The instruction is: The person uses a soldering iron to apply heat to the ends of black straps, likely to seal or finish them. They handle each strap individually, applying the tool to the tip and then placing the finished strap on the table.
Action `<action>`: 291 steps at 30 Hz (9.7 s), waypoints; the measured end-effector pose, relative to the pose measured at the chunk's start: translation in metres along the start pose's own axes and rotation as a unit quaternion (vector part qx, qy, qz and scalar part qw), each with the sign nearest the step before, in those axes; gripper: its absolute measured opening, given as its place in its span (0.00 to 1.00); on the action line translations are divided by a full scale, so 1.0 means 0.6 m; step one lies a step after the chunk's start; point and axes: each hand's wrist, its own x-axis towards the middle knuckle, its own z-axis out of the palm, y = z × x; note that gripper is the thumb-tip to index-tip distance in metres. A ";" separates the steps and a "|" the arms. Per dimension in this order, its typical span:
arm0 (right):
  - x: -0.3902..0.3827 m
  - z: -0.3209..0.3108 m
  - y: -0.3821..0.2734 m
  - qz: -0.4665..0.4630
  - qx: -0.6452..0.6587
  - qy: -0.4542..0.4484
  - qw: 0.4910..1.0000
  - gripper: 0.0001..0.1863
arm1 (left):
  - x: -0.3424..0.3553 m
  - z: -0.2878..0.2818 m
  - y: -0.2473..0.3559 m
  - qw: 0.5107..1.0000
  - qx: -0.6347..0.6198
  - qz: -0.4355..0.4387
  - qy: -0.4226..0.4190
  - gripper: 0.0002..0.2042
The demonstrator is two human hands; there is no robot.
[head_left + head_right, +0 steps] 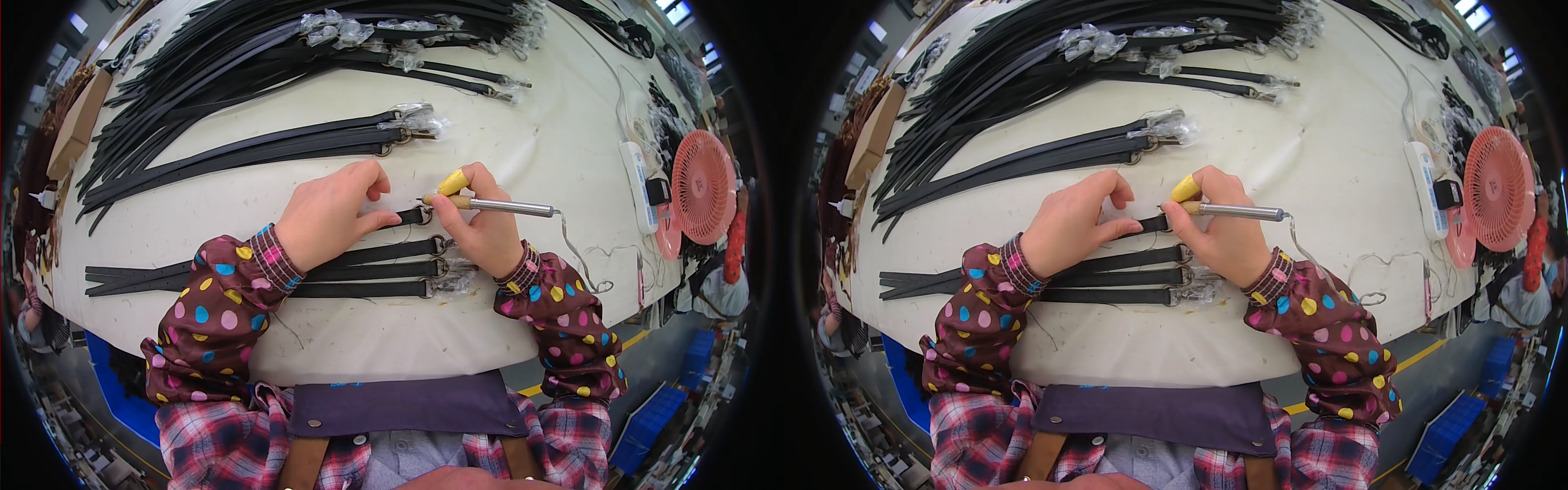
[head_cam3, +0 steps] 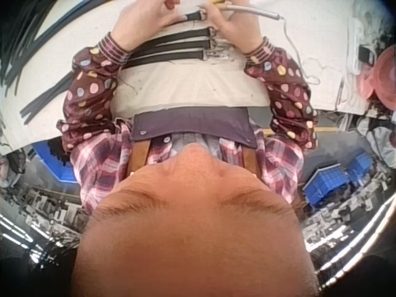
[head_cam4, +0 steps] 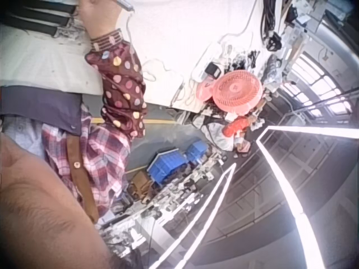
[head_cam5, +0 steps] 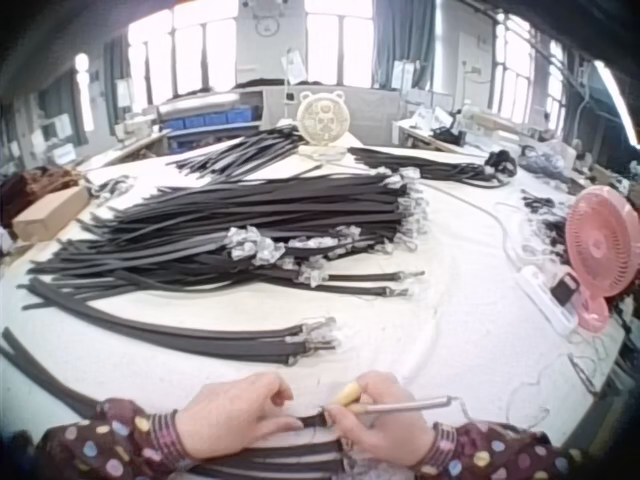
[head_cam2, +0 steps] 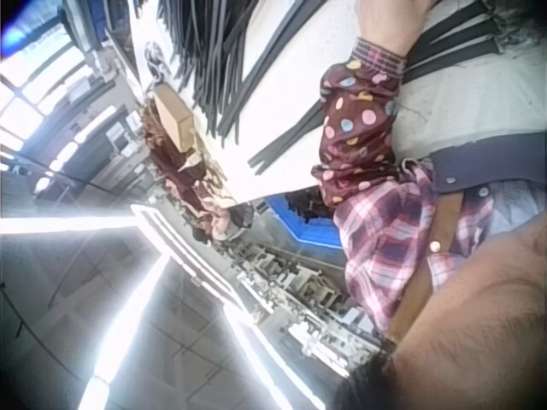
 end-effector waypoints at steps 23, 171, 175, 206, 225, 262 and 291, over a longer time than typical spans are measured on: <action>-0.013 0.000 -0.019 0.067 0.125 0.005 0.990 0.11 | 0.008 0.003 0.000 0.997 0.040 0.041 -0.042 0.13; -0.005 -0.021 -0.007 0.179 0.173 -0.041 0.968 0.10 | 0.017 0.002 0.012 0.930 -0.291 -0.113 -0.193 0.12; -0.005 -0.016 -0.001 0.170 0.170 -0.040 0.970 0.09 | 0.017 0.006 0.003 0.912 -0.339 -0.109 -0.206 0.11; -0.021 -0.036 0.001 0.018 0.028 0.027 0.999 0.10 | 0.024 -0.014 -0.037 0.979 0.163 0.049 0.111 0.10; -0.007 -0.028 0.008 -0.023 -0.047 -0.034 0.998 0.12 | -0.011 0.022 0.018 0.999 0.020 0.040 0.020 0.12; -0.021 0.004 -0.015 0.125 0.113 -0.032 0.985 0.12 | 0.015 0.022 0.000 0.930 -0.330 -0.133 -0.090 0.08; -0.018 0.003 -0.019 0.087 0.035 -0.032 0.995 0.12 | 0.018 0.021 0.002 0.934 -0.318 -0.137 -0.087 0.08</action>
